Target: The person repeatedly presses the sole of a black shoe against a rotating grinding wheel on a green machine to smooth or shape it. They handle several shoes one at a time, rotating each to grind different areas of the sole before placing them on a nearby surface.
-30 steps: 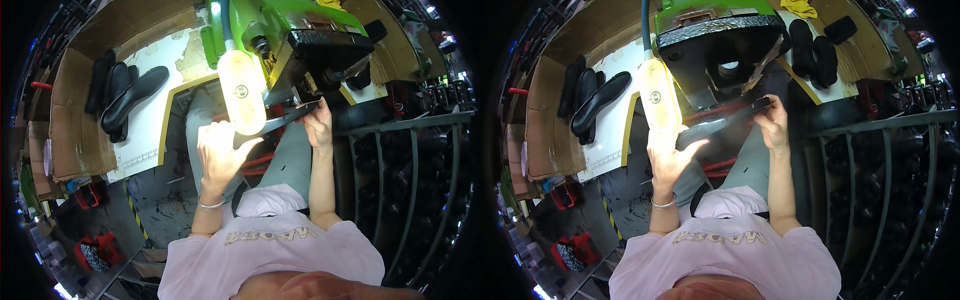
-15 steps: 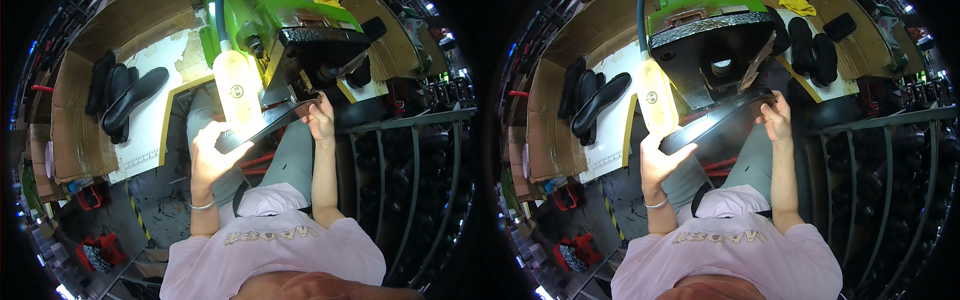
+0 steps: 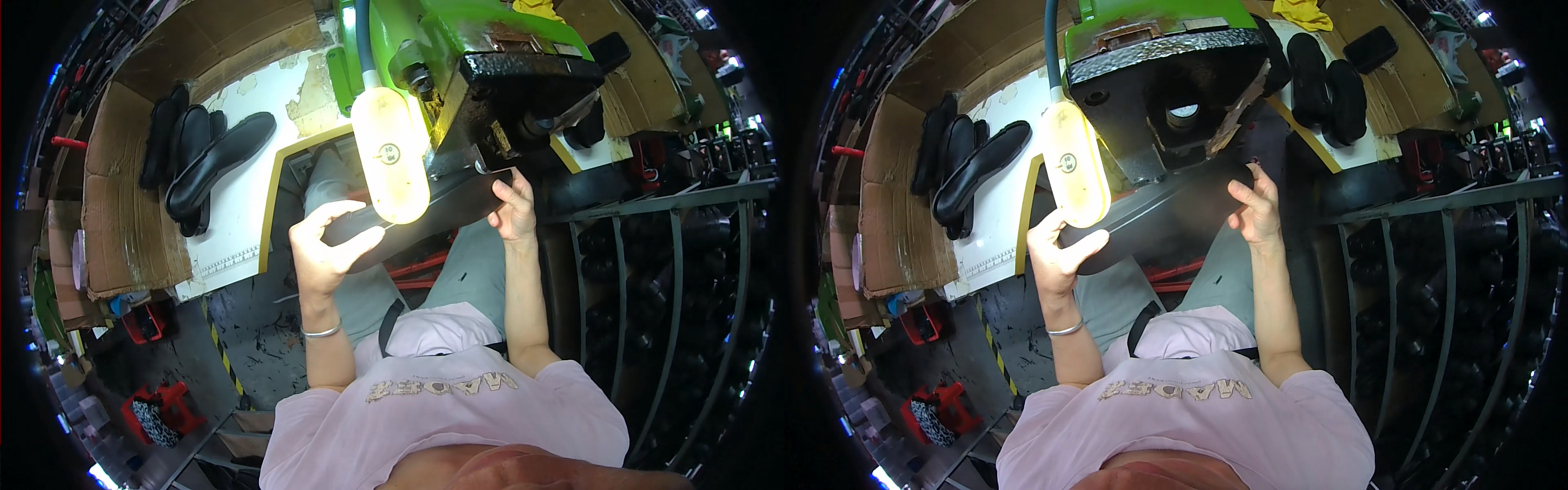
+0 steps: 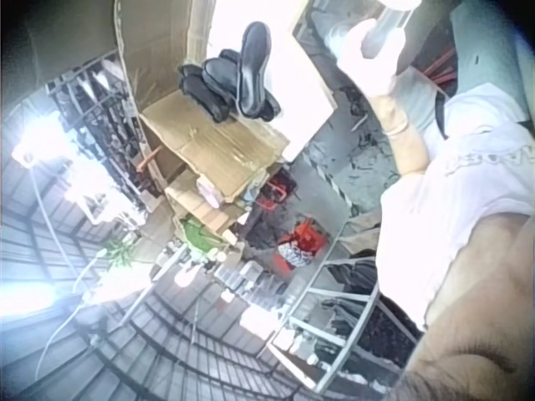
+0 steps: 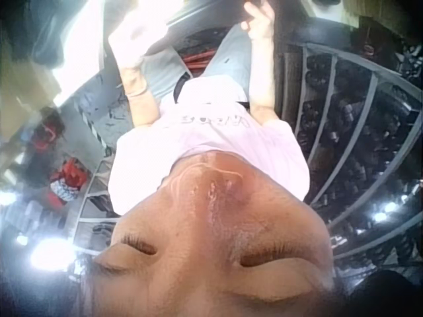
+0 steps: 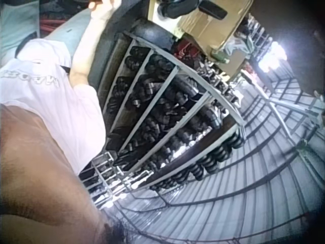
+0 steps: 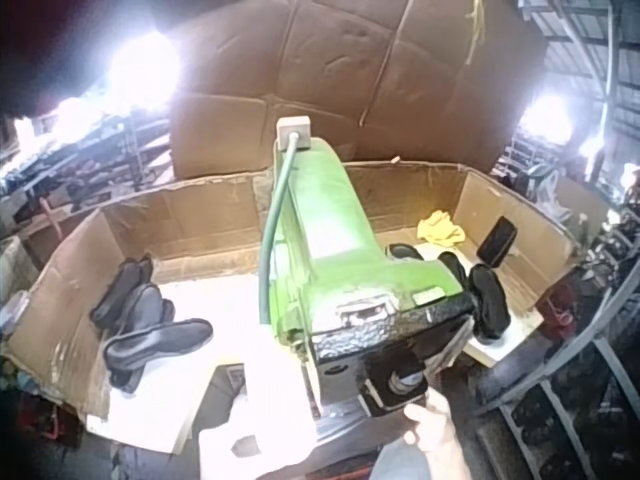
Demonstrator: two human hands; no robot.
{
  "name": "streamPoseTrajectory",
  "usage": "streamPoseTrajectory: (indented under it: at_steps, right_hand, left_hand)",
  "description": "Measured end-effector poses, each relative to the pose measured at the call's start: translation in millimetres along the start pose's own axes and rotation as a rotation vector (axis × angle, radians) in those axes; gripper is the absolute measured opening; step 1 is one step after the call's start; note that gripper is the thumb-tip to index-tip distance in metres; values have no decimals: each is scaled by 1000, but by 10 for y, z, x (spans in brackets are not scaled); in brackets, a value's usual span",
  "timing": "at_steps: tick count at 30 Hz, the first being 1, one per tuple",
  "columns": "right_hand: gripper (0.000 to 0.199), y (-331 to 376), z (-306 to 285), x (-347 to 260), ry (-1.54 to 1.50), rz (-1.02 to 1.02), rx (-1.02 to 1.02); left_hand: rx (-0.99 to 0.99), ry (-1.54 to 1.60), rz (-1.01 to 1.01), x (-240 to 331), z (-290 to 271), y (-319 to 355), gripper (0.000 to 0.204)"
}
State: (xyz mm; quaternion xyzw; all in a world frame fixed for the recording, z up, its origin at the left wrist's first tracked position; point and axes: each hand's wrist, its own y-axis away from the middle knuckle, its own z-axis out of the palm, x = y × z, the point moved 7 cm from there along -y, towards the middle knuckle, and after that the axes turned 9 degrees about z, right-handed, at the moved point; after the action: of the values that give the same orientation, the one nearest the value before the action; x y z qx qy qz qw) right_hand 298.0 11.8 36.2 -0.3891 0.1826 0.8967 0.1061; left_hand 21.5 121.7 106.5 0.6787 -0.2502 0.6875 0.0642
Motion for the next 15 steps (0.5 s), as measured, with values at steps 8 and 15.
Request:
streamPoseTrajectory:
  at_steps: [8, 15]
  right_hand:
    - [26, 10, 197, 186, -15, 44, -45]
    - [40, -44, 225, 156, 146, -78, -131]
  left_hand:
    - [57, 104, -102, -127, -280, 187, 35]
    - [-18, -236, 232, 12, -361, 311, 43]
